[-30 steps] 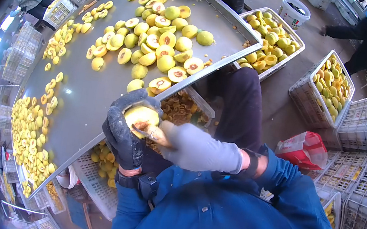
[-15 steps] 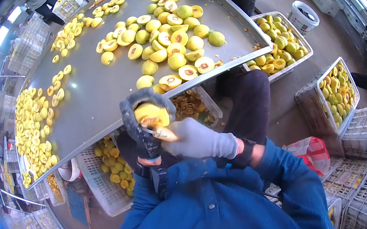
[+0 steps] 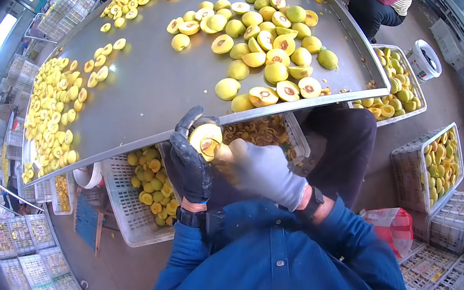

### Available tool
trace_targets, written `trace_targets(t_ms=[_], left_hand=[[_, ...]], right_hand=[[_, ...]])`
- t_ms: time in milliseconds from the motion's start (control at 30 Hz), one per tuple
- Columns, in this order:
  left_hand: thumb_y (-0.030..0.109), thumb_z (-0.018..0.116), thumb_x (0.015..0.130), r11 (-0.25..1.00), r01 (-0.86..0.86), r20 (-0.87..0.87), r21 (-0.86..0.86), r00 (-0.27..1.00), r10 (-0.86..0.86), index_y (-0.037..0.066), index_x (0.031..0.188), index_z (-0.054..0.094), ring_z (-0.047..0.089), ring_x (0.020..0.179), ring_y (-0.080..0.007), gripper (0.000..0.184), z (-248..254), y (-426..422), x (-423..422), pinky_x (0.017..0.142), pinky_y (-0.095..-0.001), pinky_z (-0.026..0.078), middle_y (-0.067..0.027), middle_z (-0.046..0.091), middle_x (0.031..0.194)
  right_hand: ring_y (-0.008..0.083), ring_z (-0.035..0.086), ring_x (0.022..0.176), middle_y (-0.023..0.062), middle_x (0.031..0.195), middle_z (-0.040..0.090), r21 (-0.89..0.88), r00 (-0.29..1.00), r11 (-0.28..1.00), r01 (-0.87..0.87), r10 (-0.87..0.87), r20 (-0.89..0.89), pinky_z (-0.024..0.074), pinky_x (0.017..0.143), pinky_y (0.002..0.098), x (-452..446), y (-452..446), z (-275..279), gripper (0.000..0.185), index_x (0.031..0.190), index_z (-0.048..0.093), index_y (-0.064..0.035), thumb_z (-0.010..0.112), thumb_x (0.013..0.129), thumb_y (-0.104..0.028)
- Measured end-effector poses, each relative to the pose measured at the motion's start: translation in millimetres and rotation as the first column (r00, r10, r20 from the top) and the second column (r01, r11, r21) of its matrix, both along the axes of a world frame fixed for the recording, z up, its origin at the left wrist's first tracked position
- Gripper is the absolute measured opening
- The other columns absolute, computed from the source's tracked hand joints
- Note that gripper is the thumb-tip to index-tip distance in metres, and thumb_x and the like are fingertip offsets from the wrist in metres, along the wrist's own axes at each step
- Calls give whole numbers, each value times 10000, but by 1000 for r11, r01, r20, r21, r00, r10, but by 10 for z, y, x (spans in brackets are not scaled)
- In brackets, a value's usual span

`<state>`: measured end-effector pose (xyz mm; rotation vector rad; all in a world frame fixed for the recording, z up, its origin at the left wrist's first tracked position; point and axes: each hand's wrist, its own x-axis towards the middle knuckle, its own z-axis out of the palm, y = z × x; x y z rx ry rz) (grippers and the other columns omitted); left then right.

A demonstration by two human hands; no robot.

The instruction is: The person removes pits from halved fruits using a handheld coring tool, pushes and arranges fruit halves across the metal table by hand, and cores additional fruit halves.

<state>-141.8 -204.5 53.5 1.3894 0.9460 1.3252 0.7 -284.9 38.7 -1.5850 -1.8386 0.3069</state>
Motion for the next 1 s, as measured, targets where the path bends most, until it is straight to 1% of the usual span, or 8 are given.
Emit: trace_targets(t_ms=[167, 367, 433, 667, 800, 900, 933, 1000], left_hand=[[595, 251, 1032, 991, -128, 58, 26, 990, 127, -35, 1301, 515, 646, 931, -224, 734, -45, 21, 20, 901, -345, 518, -154, 665, 1037], [599, 240, 1032, 994, -106, -25, -15, 994, 105, -25, 1322, 507, 640, 948, -220, 738, -6, -52, -131, 918, -344, 509, -148, 663, 1050], [600, 236, 1032, 995, -96, -39, -21, 995, 95, -21, 1329, 504, 639, 954, -219, 739, -3, -73, -101, 924, -343, 506, -146, 662, 1054], [507, 195, 1062, 990, -132, -53, -55, 990, 129, -27, 1325, 537, 628, 971, -214, 686, 41, -75, -98, 920, -323, 475, -132, 675, 1043], [612, 199, 1028, 996, -62, -94, -59, 994, 56, -2, 1371, 479, 609, 1025, -213, 756, 24, -86, -78, 918, -350, 516, -115, 631, 1097], [514, 248, 1050, 963, -187, 203, -193, 953, 226, -22, 1348, 502, 595, 1045, -213, 663, 82, -70, -107, 965, -349, 468, -114, 618, 1137], [472, 307, 1042, 954, -291, 9, -69, 956, 292, -24, 1353, 491, 584, 1049, -213, 614, -104, 20, -292, 964, -354, 473, -95, 585, 1155], [404, 330, 1045, 915, -403, -30, -10, 915, 403, -27, 1291, 523, 584, 1057, -216, 532, -199, 96, -621, 973, -350, 466, -116, 600, 1131]], right_hand=[[346, 678, 688, 137, 699, 643, -280, 981, 946, 163, -127, 144, 518, 589, 465, 360, -65, -16, 192, 905, 538, -90, 672, 831, -206], [321, 667, 629, 114, 692, 634, -123, 998, 992, -5, -2, -58, 507, 524, 422, 118, -50, 182, 102, 888, 537, -93, 610, 900, -163], [321, 681, 646, 116, 725, 652, -171, 988, 985, -9, 34, 149, 526, 539, 419, -60, 26, 253, 123, 893, 530, -87, 617, 891, -175], [303, 689, 653, 104, 750, 661, -156, 992, 987, -25, 43, 116, 539, 550, 410, 147, 3, 191, 185, 936, 558, -96, 653, 852, -231], [281, 688, 722, 66, 805, 649, -219, 990, 976, -19, 50, 134, 537, 563, 399, 51, 64, 253, 172, 952, 581, -134, 653, 846, -248], [308, 673, 684, 78, 763, 645, -186, 987, 980, 72, -43, 154, 527, 550, 423, 293, -9, -57, 194, 956, 594, -153, 690, 828, -263], [319, 668, 664, 88, 740, 644, -191, 992, 978, 78, -57, 110, 525, 546, 427, 422, -49, -46, 192, 949, 593, -146, 695, 830, -258], [334, 660, 636, 99, 702, 640, -189, 987, 973, 133, -114, 111, 525, 546, 427, 685, -135, -63, 195, 933, 590, -126, 703, 839, -255]])
